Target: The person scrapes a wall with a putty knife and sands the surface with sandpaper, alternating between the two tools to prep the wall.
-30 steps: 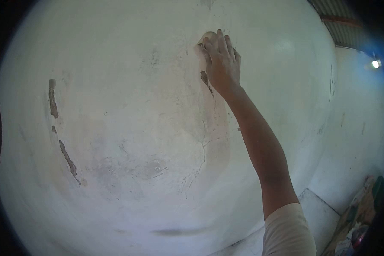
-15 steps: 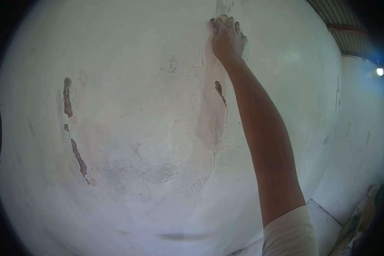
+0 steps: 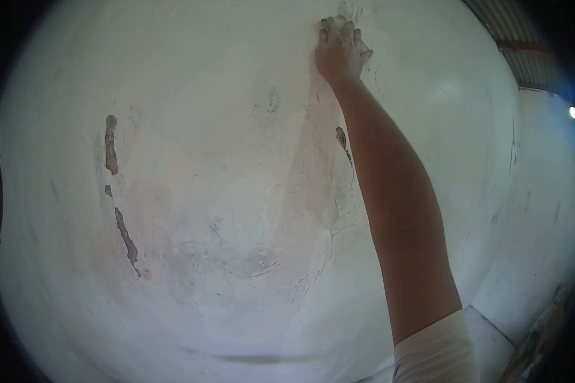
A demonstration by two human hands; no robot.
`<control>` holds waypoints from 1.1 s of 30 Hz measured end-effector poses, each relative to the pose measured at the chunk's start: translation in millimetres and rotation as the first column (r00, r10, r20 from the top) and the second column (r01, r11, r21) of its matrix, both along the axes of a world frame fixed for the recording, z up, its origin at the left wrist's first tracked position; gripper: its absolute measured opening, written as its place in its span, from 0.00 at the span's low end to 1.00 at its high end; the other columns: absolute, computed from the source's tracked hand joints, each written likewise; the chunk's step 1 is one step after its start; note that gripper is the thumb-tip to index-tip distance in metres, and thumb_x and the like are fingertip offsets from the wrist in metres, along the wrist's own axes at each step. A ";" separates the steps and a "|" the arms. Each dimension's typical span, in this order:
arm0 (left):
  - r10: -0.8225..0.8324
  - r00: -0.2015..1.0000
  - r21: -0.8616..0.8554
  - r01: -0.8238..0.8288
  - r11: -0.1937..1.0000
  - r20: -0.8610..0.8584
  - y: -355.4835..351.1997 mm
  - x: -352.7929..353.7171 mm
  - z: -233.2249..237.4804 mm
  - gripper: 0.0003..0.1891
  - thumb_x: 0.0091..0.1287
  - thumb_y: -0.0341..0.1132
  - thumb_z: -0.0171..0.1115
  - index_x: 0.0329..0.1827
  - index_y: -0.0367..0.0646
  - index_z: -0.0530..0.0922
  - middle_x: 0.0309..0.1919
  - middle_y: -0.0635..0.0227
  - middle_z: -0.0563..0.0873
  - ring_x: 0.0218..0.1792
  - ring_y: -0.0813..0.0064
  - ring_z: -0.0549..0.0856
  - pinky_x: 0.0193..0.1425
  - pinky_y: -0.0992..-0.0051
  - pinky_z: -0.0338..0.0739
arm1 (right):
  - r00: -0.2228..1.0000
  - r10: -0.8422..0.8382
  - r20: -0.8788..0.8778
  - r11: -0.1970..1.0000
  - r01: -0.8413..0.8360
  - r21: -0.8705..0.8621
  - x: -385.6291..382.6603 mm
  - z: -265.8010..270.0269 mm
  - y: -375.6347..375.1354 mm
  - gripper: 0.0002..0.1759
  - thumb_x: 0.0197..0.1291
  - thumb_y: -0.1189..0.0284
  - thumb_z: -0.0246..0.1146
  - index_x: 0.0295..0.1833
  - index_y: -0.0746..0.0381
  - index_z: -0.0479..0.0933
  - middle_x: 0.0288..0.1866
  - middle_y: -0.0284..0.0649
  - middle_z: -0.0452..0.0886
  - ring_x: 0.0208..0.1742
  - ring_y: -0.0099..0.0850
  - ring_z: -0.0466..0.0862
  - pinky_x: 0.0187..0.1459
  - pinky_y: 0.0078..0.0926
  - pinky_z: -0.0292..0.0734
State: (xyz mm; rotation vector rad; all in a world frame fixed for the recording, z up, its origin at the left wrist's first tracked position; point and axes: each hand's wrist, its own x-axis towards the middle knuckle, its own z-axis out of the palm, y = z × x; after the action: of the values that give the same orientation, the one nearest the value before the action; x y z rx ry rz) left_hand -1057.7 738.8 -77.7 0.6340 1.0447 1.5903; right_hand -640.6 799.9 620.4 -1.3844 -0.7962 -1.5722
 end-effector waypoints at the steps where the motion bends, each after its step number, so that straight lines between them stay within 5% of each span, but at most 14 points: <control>1: 0.027 1.000 0.008 -0.027 1.000 -0.012 1.4 -1.9 1.9 0.33 0.77 0.38 0.54 0.82 0.48 0.51 0.69 0.68 0.72 0.23 0.84 0.64 0.24 0.82 0.63 | 1.000 0.012 0.017 1.000 -0.013 0.021 2.2 1.3 1.5 0.25 0.76 0.53 0.43 0.73 0.45 0.67 0.79 0.42 0.58 0.80 0.44 0.56 0.73 0.69 0.46; 4: -0.042 0.999 0.059 0.044 0.997 -0.030 20.5 -12.0 -33.2 0.39 0.78 0.42 0.54 0.83 0.51 0.39 0.74 0.66 0.64 0.24 0.82 0.64 0.24 0.80 0.64 | 0.997 0.027 0.073 0.995 -0.034 0.095 -0.8 -8.8 6.2 0.23 0.75 0.58 0.47 0.70 0.50 0.70 0.77 0.44 0.62 0.78 0.46 0.59 0.73 0.64 0.50; 7: -0.057 0.998 0.070 0.057 0.996 0.008 15.7 -8.1 -24.3 0.39 0.77 0.45 0.56 0.83 0.51 0.42 0.74 0.66 0.65 0.24 0.82 0.64 0.24 0.79 0.64 | 0.987 0.031 0.157 0.990 -0.052 0.131 0.8 -22.5 9.5 0.20 0.73 0.64 0.52 0.65 0.58 0.76 0.75 0.49 0.66 0.77 0.50 0.62 0.74 0.56 0.54; 11: -0.091 0.995 0.052 0.088 0.995 0.051 9.1 -0.5 -14.0 0.39 0.75 0.46 0.58 0.82 0.50 0.46 0.50 0.65 0.79 0.22 0.82 0.64 0.23 0.78 0.63 | 0.975 0.055 0.214 0.998 -0.057 0.003 10.2 -53.7 9.5 0.23 0.75 0.59 0.48 0.72 0.50 0.69 0.78 0.45 0.61 0.80 0.48 0.56 0.73 0.68 0.47; 12: -0.050 0.996 0.028 0.048 0.998 0.073 12.7 0.1 -25.3 0.34 0.74 0.44 0.60 0.78 0.46 0.55 0.32 0.69 0.77 0.20 0.82 0.64 0.22 0.78 0.62 | 0.975 0.048 0.217 0.999 -0.044 -0.027 3.2 -70.1 3.4 0.24 0.76 0.58 0.46 0.74 0.48 0.66 0.78 0.44 0.59 0.80 0.46 0.56 0.72 0.72 0.47; 15: -0.279 0.959 0.085 0.282 0.956 -0.041 6.1 -14.6 -32.5 0.27 0.73 0.40 0.62 0.70 0.43 0.63 0.26 0.72 0.75 0.17 0.82 0.65 0.21 0.79 0.62 | 0.964 0.022 0.266 0.995 0.006 -0.104 0.9 -109.2 -3.0 0.23 0.76 0.62 0.48 0.73 0.50 0.66 0.78 0.45 0.59 0.80 0.48 0.56 0.72 0.72 0.47; 16: -0.226 0.973 0.084 0.230 0.970 -0.052 0.4 -10.4 -17.2 0.20 0.72 0.36 0.61 0.63 0.43 0.68 0.28 0.72 0.75 0.17 0.83 0.66 0.21 0.81 0.62 | 0.962 0.003 0.275 0.993 0.030 -0.116 0.5 -124.1 -4.6 0.23 0.76 0.62 0.49 0.73 0.50 0.66 0.78 0.44 0.60 0.79 0.49 0.57 0.72 0.72 0.47; 27: -0.206 0.978 -0.044 0.207 0.977 0.026 23.3 -8.2 -9.4 0.18 0.73 0.35 0.59 0.64 0.49 0.70 0.28 0.78 0.74 0.19 0.87 0.63 0.20 0.83 0.57 | 0.983 0.004 0.185 0.879 0.085 -0.469 4.3 -330.1 -49.0 0.26 0.68 0.66 0.55 0.70 0.58 0.70 0.78 0.46 0.61 0.78 0.53 0.59 0.70 0.73 0.48; 33: -0.231 0.973 0.058 0.230 0.971 0.015 44.1 -4.3 6.2 0.17 0.73 0.37 0.61 0.62 0.49 0.71 0.27 0.77 0.74 0.20 0.87 0.67 0.20 0.82 0.59 | 0.988 0.147 -0.051 0.895 -0.155 -0.418 34.2 -485.2 -61.7 0.25 0.70 0.68 0.51 0.69 0.66 0.70 0.76 0.58 0.62 0.77 0.63 0.58 0.70 0.74 0.45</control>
State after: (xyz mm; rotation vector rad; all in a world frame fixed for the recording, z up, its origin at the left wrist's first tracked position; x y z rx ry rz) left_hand -1062.1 783.0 -71.5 0.7468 0.8784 1.4238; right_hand -606.4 738.2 135.2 -1.5914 -1.2575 -1.3104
